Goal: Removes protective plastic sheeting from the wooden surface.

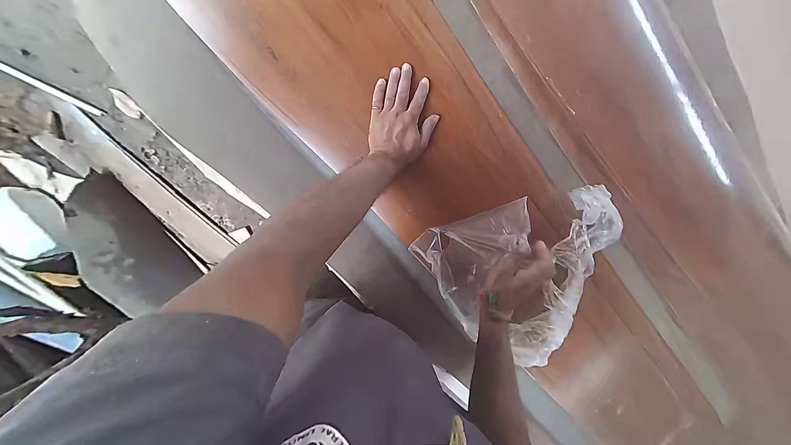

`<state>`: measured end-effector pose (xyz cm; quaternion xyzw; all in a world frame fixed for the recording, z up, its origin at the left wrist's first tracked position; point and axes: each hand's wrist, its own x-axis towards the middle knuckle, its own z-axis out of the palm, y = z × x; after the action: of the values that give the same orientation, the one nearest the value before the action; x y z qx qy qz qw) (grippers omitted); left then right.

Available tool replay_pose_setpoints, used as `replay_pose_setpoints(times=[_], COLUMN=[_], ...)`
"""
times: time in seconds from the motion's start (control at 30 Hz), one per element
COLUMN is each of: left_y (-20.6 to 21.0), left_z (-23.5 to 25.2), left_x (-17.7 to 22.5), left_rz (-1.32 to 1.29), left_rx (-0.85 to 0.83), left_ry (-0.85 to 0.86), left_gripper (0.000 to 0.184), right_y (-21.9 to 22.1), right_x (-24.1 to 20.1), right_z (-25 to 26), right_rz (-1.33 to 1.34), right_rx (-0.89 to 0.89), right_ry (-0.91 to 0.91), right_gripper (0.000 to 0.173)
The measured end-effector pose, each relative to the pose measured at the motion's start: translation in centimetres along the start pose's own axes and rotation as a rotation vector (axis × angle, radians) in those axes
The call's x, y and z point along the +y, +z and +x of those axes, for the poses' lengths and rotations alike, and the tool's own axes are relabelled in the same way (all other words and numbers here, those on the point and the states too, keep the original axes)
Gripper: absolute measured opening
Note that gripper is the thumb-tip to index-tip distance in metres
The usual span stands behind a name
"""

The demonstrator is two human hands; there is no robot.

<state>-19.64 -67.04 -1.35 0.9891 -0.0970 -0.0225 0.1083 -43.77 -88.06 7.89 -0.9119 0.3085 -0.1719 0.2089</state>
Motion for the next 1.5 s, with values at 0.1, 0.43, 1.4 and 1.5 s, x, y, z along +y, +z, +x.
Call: replay_pose_setpoints(times=[0.1,0.43,1.4,1.5], left_y=[0.0,0.3,0.1,0.1], left_z=[-0.5,-0.4,-0.8,-0.9], left_x=[-0.1,-0.2,-2.2,-2.0], left_rz=[-0.001,-0.025,-0.232,-0.206], left_rx=[-0.011,0.000,0.081,0.099], left_ry=[0.007,0.023,0.241,0.230], left_gripper=[0.071,0.073,0.070,0.067], right_y=[-1.6,7.4,-4.9,-5.4], right_x=[-4.1,-0.1,2.7,4.1], right_z=[-3.1,-6.0,-2.3,-2.2], right_rz=[-0.007,-0.227,0.021,0.021], right_rx=[0.080,-0.299,-0.583,-0.545], right_ry=[-0.271,-0.851,-1.011,-1.063], right_gripper=[0.037,0.027,0.020,0.019])
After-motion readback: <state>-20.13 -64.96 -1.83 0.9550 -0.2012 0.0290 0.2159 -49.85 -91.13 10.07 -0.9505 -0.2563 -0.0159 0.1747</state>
